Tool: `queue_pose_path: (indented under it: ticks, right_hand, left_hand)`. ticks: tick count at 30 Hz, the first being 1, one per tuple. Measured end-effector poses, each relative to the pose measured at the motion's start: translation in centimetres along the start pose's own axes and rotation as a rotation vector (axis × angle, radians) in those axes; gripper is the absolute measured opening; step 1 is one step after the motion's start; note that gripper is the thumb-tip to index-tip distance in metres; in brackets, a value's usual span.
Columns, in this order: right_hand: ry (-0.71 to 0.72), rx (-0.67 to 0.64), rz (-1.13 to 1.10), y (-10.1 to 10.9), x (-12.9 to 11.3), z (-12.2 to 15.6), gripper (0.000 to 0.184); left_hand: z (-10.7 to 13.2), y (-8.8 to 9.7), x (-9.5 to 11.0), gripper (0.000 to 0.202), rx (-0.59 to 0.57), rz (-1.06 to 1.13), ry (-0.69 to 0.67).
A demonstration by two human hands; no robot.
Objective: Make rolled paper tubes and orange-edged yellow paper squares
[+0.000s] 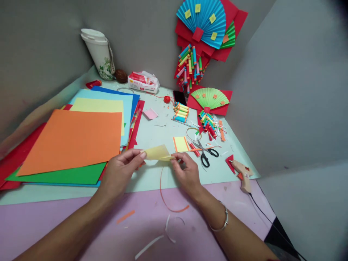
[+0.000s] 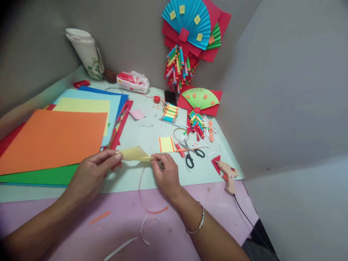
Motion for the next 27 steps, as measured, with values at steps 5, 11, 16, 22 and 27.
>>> queue_pose_path:
  ticks: [5, 11, 16, 22, 27]
  right_hand:
    - [0.116, 0.094, 0.039, 0.8, -0.5, 0.0, 0.024]
    - [0.217, -0.012, 0.106, -0.2, -1.1, 0.0, 0.033]
    - [0.064, -0.014, -0.057, 0.3, -0.6, 0.2, 0.031]
    - [-0.286, -0.026, -0.450, -1.0, 1.2, 1.2, 0.028]
    - [-0.323, -0.111, -0.419, -1.7, 1.4, 1.8, 0.021]
  left_hand:
    - [0.2, 0.8, 0.1, 0.024, 0.083, 0.109, 0.044]
    - [0.3, 0.8, 0.3, 0.020, 0.117, 0.221, 0.045]
    - [0.1, -0.1, -0.4, 0.027, 0.050, 0.262, 0.065]
    - [1.6, -3.9, -1.3, 0.025, -0.237, 0.101, 0.068]
    - [2.0, -4.4, -1.1, 0.028, -0.257, 0.081, 0.021]
Point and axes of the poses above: each hand's wrist, its own z-axis away from the middle knuckle, its own y-axis out of the back of the hand, x = y × z, the point moved 8 cm from there along -z, towards the middle knuckle, and after that the axes turned 1 degree about y, right-handed, at the moved point
